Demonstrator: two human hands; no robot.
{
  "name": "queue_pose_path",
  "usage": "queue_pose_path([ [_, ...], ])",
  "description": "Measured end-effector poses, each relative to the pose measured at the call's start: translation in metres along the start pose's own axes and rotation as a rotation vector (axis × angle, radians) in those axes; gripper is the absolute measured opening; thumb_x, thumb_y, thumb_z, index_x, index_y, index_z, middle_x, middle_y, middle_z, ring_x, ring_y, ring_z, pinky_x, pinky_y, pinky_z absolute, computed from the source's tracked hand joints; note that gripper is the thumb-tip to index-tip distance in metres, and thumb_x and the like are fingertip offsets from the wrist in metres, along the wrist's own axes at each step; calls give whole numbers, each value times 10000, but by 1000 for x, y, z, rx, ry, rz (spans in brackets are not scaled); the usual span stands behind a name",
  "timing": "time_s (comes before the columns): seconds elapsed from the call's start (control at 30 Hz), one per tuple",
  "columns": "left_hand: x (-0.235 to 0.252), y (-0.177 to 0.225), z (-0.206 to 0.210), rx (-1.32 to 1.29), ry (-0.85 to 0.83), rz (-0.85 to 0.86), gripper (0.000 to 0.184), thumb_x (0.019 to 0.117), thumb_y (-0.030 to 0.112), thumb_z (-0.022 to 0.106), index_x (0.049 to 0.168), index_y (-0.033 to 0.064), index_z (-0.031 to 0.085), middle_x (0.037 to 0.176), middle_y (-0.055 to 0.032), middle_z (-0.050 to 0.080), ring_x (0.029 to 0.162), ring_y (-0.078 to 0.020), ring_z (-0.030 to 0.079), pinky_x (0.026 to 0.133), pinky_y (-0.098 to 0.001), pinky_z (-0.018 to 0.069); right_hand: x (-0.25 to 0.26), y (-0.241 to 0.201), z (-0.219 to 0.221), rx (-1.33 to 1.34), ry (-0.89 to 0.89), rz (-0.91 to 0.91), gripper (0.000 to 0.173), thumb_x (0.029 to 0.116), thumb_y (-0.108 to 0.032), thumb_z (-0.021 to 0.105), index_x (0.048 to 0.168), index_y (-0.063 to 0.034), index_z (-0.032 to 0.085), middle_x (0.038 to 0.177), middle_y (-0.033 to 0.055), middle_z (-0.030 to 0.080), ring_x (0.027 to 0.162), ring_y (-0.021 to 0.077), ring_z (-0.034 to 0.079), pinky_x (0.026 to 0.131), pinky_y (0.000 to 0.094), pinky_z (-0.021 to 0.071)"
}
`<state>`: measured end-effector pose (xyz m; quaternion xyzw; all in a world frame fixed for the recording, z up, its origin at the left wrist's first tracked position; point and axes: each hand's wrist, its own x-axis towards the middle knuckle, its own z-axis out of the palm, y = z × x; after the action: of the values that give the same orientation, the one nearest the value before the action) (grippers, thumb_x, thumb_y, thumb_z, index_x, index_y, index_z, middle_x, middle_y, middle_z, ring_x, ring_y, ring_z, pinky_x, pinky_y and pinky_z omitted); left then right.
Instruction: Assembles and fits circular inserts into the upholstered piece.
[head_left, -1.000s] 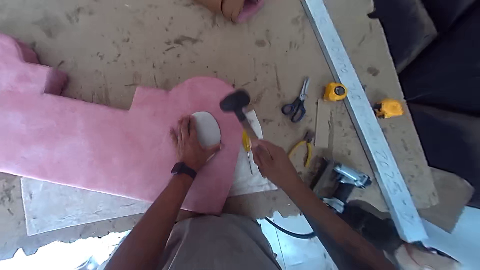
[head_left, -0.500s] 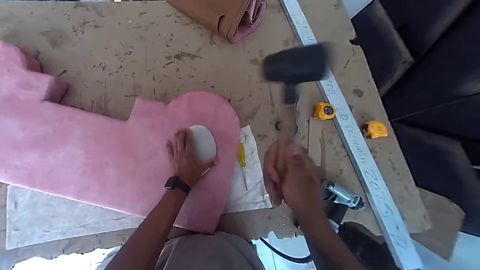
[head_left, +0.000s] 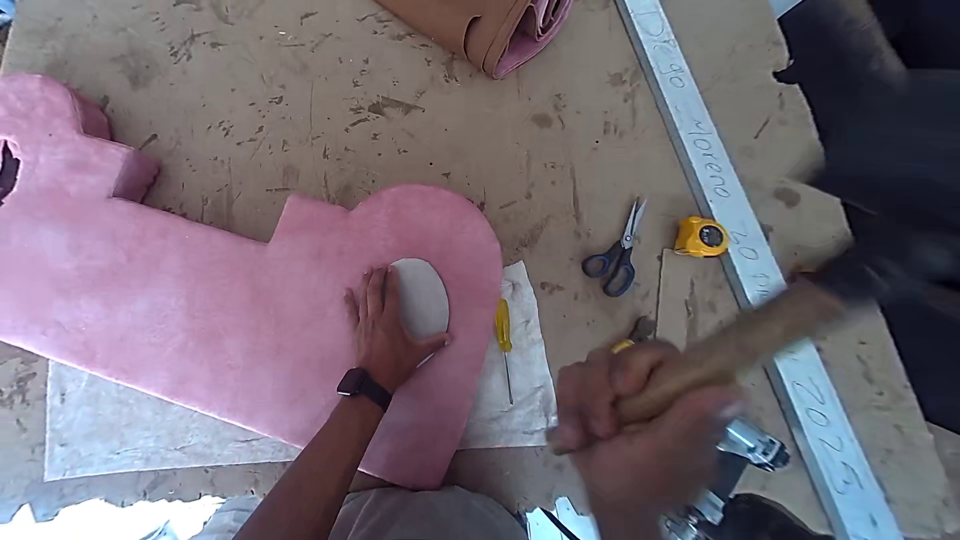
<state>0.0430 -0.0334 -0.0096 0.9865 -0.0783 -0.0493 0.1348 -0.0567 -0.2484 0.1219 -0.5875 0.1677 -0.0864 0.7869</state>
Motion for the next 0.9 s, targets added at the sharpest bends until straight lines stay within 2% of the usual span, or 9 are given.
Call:
queue_pose_path([
  [0.1, -4, -1, -1, -22, -10, 0, 1420, 503, 955, 672, 1615, 145, 322, 1674, -80, 295, 1576, -292, 181, 1248, -662, 127, -34, 77, -7, -294, -250, 354, 547, 1063, -581, 373, 973, -101, 621, 638, 6, 509, 472, 144, 479, 416, 337, 439],
  [0.17, 5, -3, -2, -33, 22, 7, 1404, 515, 927, 698, 1614, 137, 325, 1670, -99, 300, 1574, -303, 189, 1244, -676, 134, -14, 61, 9, -340, -332, 544, 538, 1083, -540, 328, 1006, -92, 615, 644, 26, 523, 459, 169, 501, 408, 354, 474],
  [0.37, 1, 2, -5, 16, -14, -27, 1462, 486, 1004, 626, 1617, 132, 314, 1682, -90, 273, 1579, -287, 173, 1249, -663, 133, 18, -40, -14, 207, -80, 41, 621, 956, -767, 376, 874, -196, 602, 555, -47, 475, 393, 92, 486, 353, 293, 472],
  [0.47, -2, 2, -5, 7, -32, -29, 1453, 494, 979, 654, 1621, 133, 301, 1683, -85, 269, 1581, -289, 161, 1248, -663, 121, -22, 56, -17, -63, -192, 245, 536, 1049, -627, 359, 889, -165, 580, 593, -39, 487, 425, 88, 451, 366, 277, 410],
  [0.53, 2, 2, -7, 2, -28, -36, 1460, 497, 962, 678, 1633, 139, 273, 1691, -89, 251, 1582, -291, 162, 1251, -667, 126, -16, 61, -11, -214, -302, 510, 592, 1075, -591, 302, 935, -87, 579, 592, 17, 480, 403, 145, 448, 351, 318, 424],
  [0.6, -4, 0, -12, 5, -58, -30, 1448, 507, 958, 679, 1624, 120, 295, 1680, -119, 273, 1572, -314, 195, 1234, -682, 143, -1, 13, -8, -126, -222, 474, 619, 1054, -642, 299, 923, -106, 580, 589, 4, 489, 391, 136, 467, 341, 313, 455],
  [0.7, 3, 8, -10, 13, -42, -46, 1477, 490, 994, 634, 1625, 113, 290, 1685, -114, 265, 1576, -301, 187, 1241, -667, 147, 28, -62, -20, 196, -141, 87, 626, 970, -750, 367, 887, -172, 594, 564, -40, 468, 389, 91, 488, 347, 282, 476],
  [0.8, 1, 3, -10, 29, -74, -64, 1454, 501, 976, 654, 1628, 134, 285, 1695, -79, 244, 1585, -281, 152, 1251, -661, 119, 1, 13, -17, -39, -126, 59, 557, 1005, -699, 391, 856, -212, 618, 586, -58, 508, 442, 74, 486, 383, 266, 446],
  [0.9, -1, 0, -7, 24, -78, -30, 1307, 572, 879, 721, 1610, 180, 347, 1694, -38, 255, 1589, -300, 120, 1229, -712, 80, -19, 69, -17, -402, -391, 490, 550, 1071, -570, 342, 1049, -101, 629, 665, 32, 534, 490, 186, 518, 429, 380, 477],
])
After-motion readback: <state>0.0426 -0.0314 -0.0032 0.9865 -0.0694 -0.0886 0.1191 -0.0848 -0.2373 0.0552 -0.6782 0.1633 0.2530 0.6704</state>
